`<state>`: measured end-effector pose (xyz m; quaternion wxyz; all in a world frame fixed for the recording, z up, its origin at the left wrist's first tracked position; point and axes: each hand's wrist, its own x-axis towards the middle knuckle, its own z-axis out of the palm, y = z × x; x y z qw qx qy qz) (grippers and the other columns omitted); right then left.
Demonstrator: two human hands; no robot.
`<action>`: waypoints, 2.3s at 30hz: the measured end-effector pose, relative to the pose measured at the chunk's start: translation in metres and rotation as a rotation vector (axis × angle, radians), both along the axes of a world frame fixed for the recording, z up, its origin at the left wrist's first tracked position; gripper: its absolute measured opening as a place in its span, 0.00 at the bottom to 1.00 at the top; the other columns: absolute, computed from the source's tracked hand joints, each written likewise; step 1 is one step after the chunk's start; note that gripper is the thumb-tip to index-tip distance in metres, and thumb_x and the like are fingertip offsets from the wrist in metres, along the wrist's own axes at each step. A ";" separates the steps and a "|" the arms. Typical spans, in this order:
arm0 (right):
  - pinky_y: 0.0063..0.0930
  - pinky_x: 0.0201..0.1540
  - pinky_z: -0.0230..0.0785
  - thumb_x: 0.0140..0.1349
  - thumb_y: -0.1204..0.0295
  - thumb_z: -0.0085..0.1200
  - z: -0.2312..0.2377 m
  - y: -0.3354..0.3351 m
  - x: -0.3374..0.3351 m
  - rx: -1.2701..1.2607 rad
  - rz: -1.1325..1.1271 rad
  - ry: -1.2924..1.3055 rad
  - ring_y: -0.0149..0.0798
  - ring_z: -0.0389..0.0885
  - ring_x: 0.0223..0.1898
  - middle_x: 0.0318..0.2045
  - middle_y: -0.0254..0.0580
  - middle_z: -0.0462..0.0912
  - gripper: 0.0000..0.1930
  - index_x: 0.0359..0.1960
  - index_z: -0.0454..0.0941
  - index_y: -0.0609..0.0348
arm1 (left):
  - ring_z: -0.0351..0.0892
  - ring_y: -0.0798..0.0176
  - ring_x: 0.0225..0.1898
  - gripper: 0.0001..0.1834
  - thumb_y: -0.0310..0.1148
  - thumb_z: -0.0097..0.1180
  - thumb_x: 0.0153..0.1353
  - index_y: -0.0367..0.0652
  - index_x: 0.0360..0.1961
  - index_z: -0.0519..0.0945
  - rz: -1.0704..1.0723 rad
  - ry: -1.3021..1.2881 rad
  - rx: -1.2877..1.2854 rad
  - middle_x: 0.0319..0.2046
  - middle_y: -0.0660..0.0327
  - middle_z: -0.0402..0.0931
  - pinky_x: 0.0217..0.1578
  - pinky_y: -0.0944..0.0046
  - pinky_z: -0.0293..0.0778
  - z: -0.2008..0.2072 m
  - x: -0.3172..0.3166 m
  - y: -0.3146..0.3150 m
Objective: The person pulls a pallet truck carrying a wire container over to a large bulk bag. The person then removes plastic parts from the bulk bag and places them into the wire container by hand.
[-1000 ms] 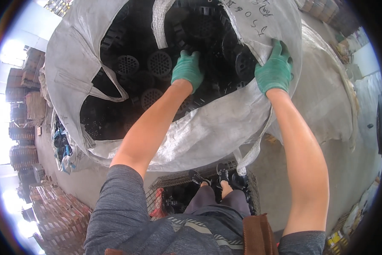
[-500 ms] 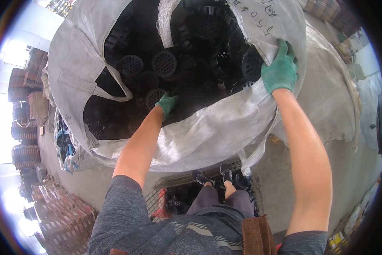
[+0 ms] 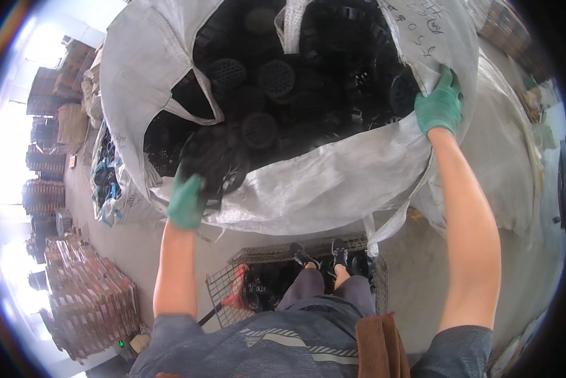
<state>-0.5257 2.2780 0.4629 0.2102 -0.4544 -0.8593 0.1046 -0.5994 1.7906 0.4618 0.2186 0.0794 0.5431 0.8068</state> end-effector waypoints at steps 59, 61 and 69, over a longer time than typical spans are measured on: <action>0.48 0.66 0.66 0.53 0.71 0.62 -0.009 0.001 -0.006 0.139 0.108 0.079 0.61 0.69 0.63 0.65 0.52 0.67 0.39 0.69 0.61 0.48 | 0.70 0.41 0.66 0.38 0.52 0.58 0.64 0.42 0.70 0.67 -0.568 0.602 -1.278 0.65 0.41 0.70 0.65 0.50 0.69 -0.154 -0.213 0.269; 0.48 0.66 0.66 0.53 0.72 0.62 -0.010 0.003 -0.003 0.135 0.105 0.079 0.61 0.69 0.64 0.65 0.52 0.67 0.39 0.69 0.61 0.48 | 0.70 0.40 0.66 0.42 0.53 0.57 0.64 0.44 0.74 0.60 -0.826 0.898 -1.532 0.64 0.36 0.70 0.64 0.47 0.70 -0.163 -0.209 0.285; 0.45 0.64 0.67 0.51 0.74 0.63 -0.013 0.003 -0.001 0.187 0.099 0.102 0.61 0.71 0.61 0.62 0.58 0.71 0.39 0.68 0.62 0.52 | 0.74 0.45 0.63 0.38 0.51 0.61 0.60 0.48 0.70 0.69 -0.998 0.816 -1.473 0.62 0.46 0.75 0.62 0.50 0.71 -0.151 -0.195 0.277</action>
